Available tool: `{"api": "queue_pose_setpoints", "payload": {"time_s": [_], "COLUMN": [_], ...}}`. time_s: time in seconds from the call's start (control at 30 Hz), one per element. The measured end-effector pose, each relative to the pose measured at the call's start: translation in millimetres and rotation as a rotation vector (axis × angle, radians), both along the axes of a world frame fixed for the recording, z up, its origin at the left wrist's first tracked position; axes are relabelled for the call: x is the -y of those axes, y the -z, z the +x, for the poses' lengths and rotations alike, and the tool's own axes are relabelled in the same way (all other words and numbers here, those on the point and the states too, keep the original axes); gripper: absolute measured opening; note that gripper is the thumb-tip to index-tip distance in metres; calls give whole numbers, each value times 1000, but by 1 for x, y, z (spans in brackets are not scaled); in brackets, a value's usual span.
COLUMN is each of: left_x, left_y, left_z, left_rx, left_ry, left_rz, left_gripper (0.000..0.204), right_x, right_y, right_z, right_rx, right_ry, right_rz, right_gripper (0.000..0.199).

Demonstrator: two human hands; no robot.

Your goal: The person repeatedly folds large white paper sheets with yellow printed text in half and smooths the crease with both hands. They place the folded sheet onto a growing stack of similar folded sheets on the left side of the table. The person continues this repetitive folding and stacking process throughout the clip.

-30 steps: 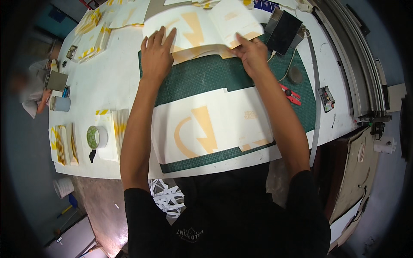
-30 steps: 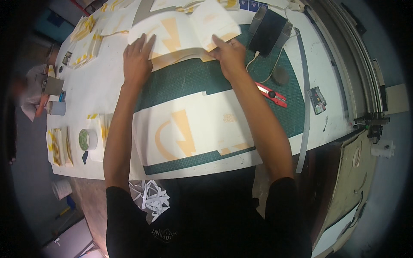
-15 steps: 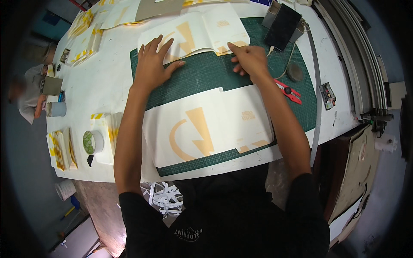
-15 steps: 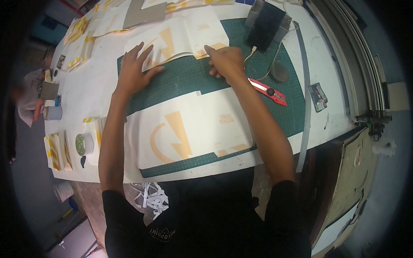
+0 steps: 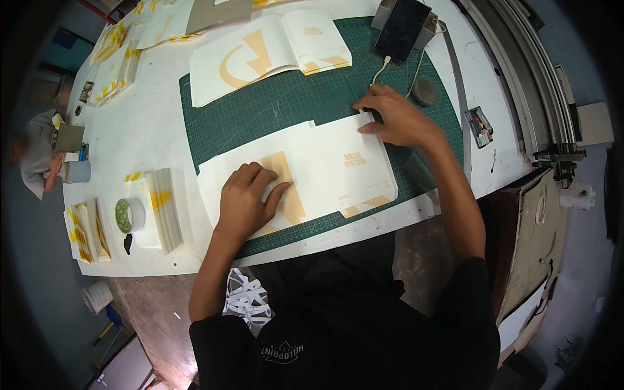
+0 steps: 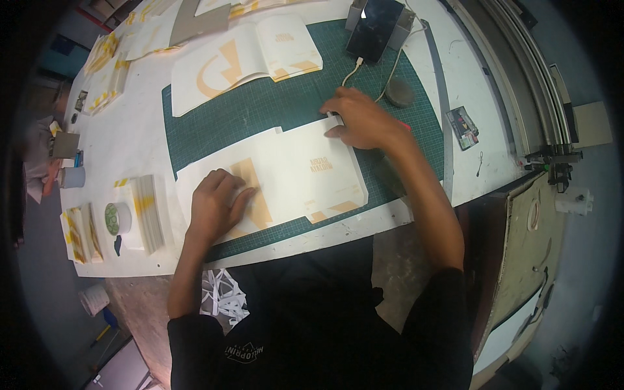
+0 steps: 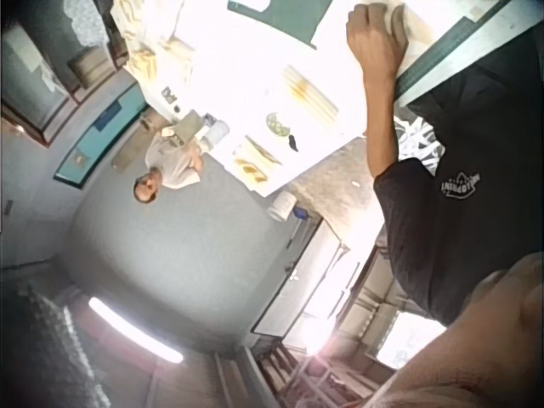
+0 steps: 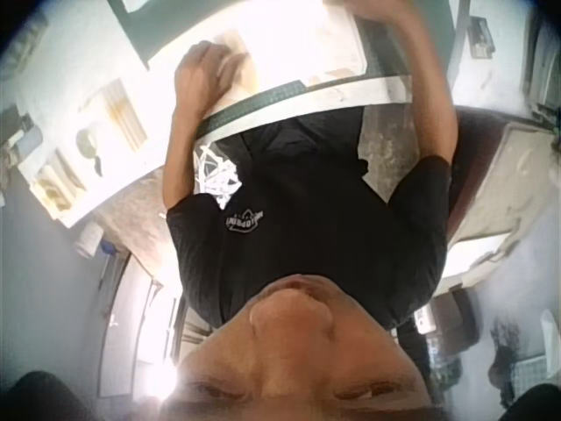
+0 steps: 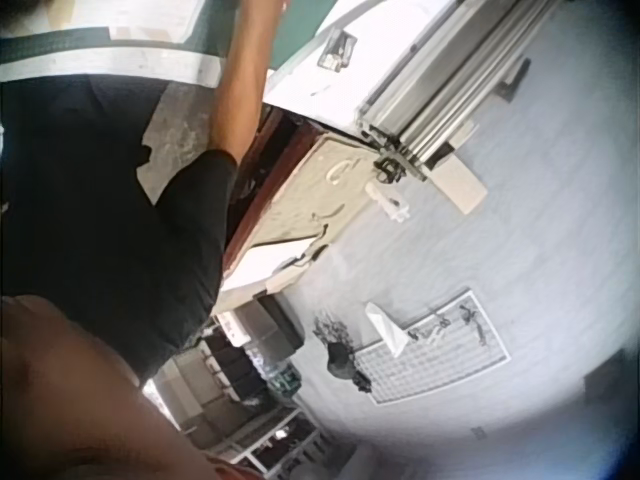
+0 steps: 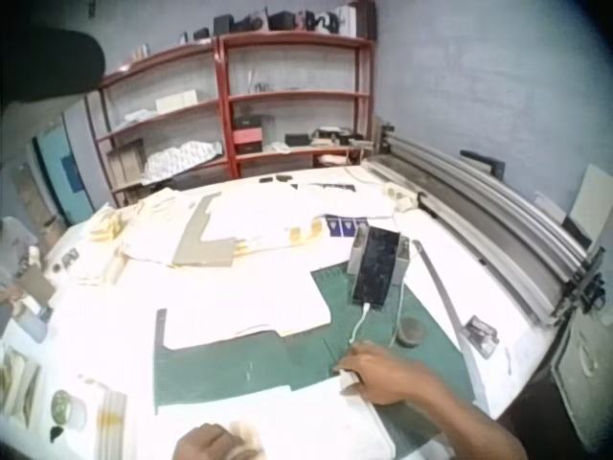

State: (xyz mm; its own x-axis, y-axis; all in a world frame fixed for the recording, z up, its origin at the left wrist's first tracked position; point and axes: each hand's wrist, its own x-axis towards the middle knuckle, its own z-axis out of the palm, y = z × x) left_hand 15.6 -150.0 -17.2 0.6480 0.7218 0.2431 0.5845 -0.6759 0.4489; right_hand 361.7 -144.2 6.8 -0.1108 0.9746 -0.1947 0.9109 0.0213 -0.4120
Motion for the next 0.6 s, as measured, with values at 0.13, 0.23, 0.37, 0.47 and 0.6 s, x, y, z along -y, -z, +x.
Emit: {"api": "queue_pose_setpoints", "payload": {"time_s": [0.13, 0.23, 0.37, 0.47, 0.6], "left_x": [4, 6, 8, 8, 10], "left_y": [7, 8, 15, 21, 27], "left_z": [-2, -2, -3, -4, -5], "left_rx": [1, 6, 30, 61, 86], "left_ry": [0, 5, 3, -4, -24], "left_rz": [-18, 1, 15, 19, 33], "left_gripper": [21, 23, 26, 28, 30], "right_x": [1, 1, 1, 3, 6], "right_y": [-1, 3, 8, 10, 11], "right_z": [-5, -2, 0, 1, 0], "right_rx": [9, -23, -8, 3, 5], "right_ry": [17, 17, -9, -28, -22], "right_rz": [-27, -39, -29, 19, 52], "right_gripper": [55, 51, 45, 44, 43]}}
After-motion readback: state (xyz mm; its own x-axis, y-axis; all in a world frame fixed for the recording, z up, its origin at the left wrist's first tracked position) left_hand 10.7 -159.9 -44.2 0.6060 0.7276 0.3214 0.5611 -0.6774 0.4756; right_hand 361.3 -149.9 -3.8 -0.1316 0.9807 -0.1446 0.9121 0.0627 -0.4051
